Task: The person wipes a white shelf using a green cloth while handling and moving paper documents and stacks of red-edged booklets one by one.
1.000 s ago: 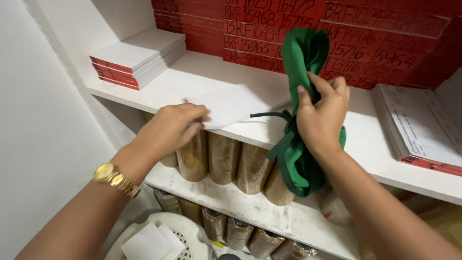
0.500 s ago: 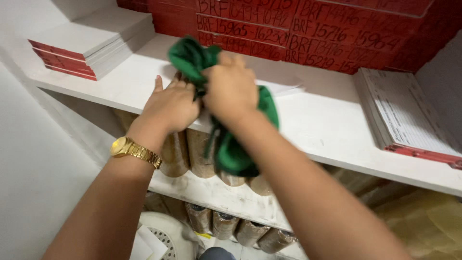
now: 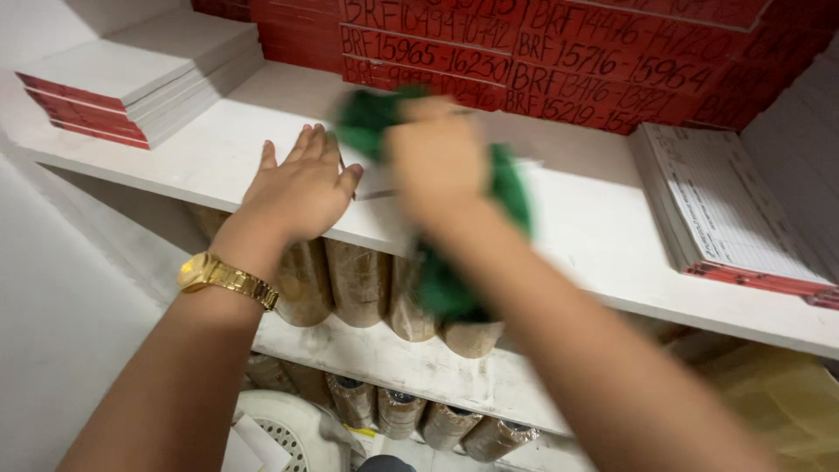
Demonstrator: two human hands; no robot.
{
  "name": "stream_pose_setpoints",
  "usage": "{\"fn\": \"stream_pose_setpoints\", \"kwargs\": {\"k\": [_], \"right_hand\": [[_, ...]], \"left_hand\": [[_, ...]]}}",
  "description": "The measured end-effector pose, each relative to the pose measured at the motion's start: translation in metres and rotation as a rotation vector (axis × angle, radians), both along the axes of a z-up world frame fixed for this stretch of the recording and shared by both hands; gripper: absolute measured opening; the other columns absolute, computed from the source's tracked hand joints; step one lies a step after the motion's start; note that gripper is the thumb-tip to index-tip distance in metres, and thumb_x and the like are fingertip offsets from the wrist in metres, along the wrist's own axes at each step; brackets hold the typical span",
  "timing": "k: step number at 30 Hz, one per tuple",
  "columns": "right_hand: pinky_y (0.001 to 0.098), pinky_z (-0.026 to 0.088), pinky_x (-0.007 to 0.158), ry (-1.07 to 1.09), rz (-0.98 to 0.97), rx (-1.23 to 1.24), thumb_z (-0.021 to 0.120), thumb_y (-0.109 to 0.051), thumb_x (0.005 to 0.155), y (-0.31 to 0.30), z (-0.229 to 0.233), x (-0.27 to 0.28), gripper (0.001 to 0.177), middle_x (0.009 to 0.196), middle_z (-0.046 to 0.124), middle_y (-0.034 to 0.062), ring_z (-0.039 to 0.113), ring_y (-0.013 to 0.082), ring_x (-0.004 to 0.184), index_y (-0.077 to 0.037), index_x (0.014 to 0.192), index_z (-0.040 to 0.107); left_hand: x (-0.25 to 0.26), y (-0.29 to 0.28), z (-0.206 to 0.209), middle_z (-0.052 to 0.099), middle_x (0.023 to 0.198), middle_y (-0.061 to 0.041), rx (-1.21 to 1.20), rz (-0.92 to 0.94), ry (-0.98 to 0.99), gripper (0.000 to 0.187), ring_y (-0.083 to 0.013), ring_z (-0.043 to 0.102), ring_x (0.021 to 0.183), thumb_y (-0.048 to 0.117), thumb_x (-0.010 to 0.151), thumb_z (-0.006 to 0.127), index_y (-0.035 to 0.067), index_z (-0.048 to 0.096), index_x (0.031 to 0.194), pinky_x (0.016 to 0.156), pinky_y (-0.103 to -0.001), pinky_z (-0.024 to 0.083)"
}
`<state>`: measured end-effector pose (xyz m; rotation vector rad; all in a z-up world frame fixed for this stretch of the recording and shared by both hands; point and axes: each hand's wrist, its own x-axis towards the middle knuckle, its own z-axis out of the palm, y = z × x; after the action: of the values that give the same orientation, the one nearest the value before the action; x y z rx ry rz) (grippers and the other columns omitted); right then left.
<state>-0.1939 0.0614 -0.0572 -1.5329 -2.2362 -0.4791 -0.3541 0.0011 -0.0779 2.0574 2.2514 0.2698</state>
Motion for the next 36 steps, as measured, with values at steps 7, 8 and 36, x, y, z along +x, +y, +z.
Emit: {"fn": "stream_pose_setpoints", "kwargs": {"k": [7, 8, 36], "right_hand": [[0.0474, 0.059, 0.07, -0.003, 0.172, 0.078, 0.064, -0.012, 0.088, 0.016, -0.001, 0.024, 0.018, 0.093, 0.075, 0.0114, 0.071, 0.0322, 0.089, -0.011, 0.086, 0.081], [0.0471, 0.06, 0.069, -0.006, 0.083, 0.051, 0.063, -0.015, 0.092, 0.026, 0.0, 0.044, 0.02, 0.09, 0.076, 0.0119, 0.073, 0.0318, 0.086, -0.012, 0.087, 0.081], [0.0453, 0.042, 0.083, 0.685, 0.155, 0.654, 0.063, 0.002, 0.098, 0.012, -0.023, 0.187, 0.03, 0.099, 0.042, 0.0119, 0.041, 0.0328, 0.094, -0.006, 0.126, 0.07]], "left_hand": [[0.0, 0.003, 0.0, 0.023, 0.172, -0.012, -0.02, 0.01, 0.022, 0.07, -0.026, 0.014, 0.16, 0.043, 0.104, 0.018, 0.006, 0.029, 0.161, 0.126, -0.06, 0.003], [0.001, -0.001, 0.002, 0.02, 0.172, -0.013, -0.016, 0.021, -0.007, 0.072, -0.0247, 0.012, 0.16, 0.046, 0.104, 0.018, 0.005, 0.027, 0.162, 0.126, -0.059, 0.001], [0.0, 0.017, -0.006, 0.081, 0.098, -0.001, 0.637, -0.28, -0.511, 0.036, -0.0151, 0.075, 0.099, -0.007, 0.084, 0.057, 0.018, 0.081, 0.087, 0.094, -0.029, 0.054]]}}
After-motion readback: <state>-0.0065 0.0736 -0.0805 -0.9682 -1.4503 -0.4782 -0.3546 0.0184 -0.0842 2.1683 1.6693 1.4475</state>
